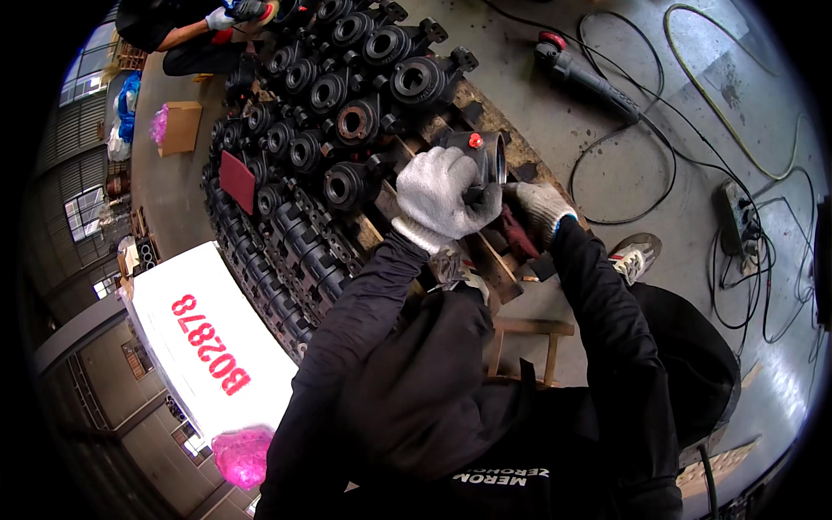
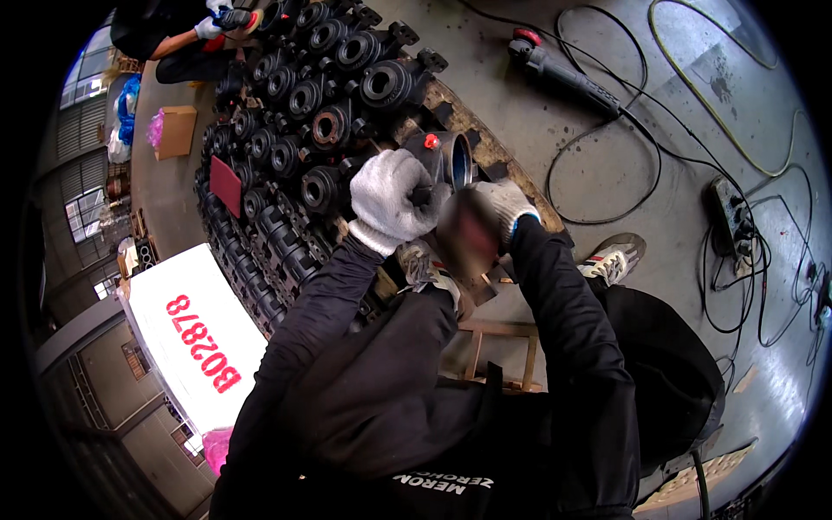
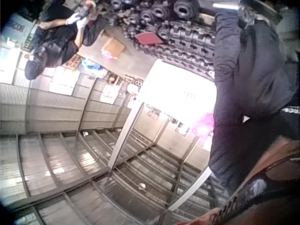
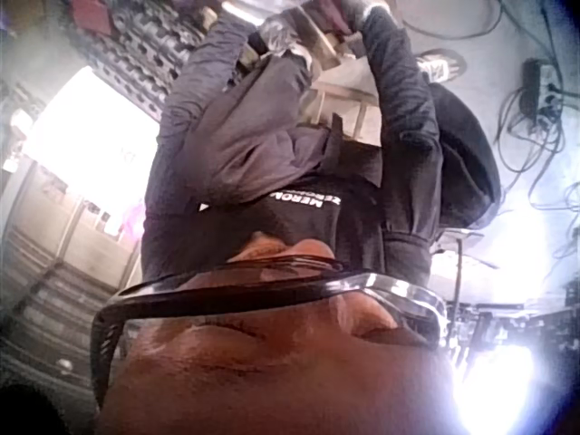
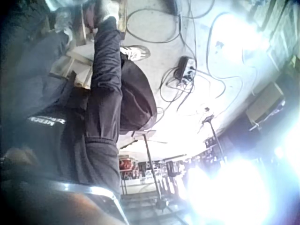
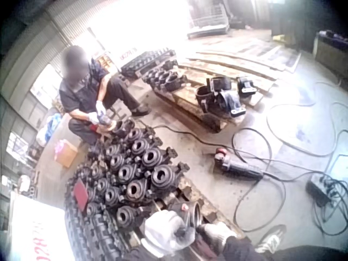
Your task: The person sits on the floor and scrubs the exterior of a black metal part with a red abrasive pad. They rotate the part to clean different sides and then place it on a wooden pallet with other similar parts.
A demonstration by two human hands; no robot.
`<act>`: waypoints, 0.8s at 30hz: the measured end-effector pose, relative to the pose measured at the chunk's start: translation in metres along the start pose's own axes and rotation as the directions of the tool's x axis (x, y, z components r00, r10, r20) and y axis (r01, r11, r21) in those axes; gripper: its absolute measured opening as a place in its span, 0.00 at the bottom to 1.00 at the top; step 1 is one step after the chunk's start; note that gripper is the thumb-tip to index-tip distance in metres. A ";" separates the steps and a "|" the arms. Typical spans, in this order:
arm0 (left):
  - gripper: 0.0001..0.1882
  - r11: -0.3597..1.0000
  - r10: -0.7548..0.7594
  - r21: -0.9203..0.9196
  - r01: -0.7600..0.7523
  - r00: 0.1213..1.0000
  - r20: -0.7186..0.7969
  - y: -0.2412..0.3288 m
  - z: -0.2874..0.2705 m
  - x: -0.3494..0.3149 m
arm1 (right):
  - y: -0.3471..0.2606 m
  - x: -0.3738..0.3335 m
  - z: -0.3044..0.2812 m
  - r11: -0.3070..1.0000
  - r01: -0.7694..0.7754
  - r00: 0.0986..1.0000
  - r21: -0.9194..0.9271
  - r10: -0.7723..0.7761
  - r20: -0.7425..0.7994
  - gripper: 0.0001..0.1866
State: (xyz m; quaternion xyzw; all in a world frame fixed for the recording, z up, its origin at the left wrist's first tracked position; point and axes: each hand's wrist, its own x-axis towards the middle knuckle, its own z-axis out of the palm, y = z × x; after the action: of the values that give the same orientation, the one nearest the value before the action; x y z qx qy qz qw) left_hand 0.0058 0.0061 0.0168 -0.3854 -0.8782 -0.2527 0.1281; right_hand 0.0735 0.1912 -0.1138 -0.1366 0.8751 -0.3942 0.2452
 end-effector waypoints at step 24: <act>0.18 0.999 0.031 0.013 -0.030 0.998 -0.050 0.006 -0.001 -0.007 | 0.001 -0.001 0.009 0.078 -0.421 0.839 0.904 0.413 0.355 0.17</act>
State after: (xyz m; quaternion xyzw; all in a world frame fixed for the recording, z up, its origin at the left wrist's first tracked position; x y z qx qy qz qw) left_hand 0.0148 0.0050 0.0164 -0.3916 -0.8702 -0.2550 0.1561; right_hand 0.0790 0.1868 -0.1192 0.2982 0.4374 -0.7591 0.3788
